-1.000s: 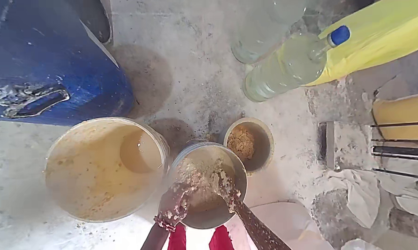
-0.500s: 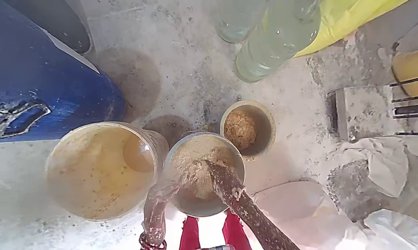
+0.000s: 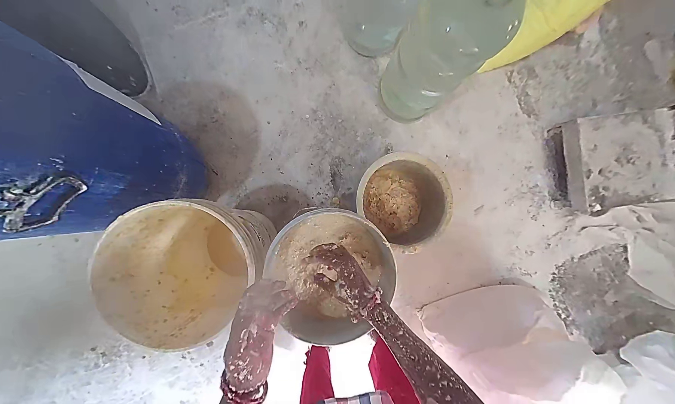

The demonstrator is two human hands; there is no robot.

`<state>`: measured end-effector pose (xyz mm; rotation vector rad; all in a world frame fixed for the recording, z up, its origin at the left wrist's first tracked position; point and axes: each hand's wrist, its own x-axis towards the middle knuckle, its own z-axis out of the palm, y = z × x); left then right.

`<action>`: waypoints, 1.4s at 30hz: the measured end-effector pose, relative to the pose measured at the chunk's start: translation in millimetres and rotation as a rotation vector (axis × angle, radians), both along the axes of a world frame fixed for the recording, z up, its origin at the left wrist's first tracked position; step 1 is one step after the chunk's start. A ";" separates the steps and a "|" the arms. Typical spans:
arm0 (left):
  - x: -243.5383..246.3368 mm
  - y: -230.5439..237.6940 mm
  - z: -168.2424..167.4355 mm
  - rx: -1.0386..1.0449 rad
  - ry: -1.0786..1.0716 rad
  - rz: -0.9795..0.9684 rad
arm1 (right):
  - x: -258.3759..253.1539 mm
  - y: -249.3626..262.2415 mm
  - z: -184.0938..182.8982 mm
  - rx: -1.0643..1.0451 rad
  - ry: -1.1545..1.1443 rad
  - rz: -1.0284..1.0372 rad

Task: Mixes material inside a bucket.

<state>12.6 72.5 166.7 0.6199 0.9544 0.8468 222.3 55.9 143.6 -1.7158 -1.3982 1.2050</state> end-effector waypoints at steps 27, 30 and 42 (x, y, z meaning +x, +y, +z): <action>-20.8 -1.7 -18.5 -0.118 0.048 0.028 | 46.9 68.7 104.0 0.178 0.325 0.227; -22.0 -4.7 -19.9 -0.151 0.054 0.032 | 52.2 103.2 95.3 -0.009 0.445 0.174; -22.3 -19.6 -26.8 -0.227 0.035 0.043 | 81.7 80.9 38.1 -0.383 0.180 -0.302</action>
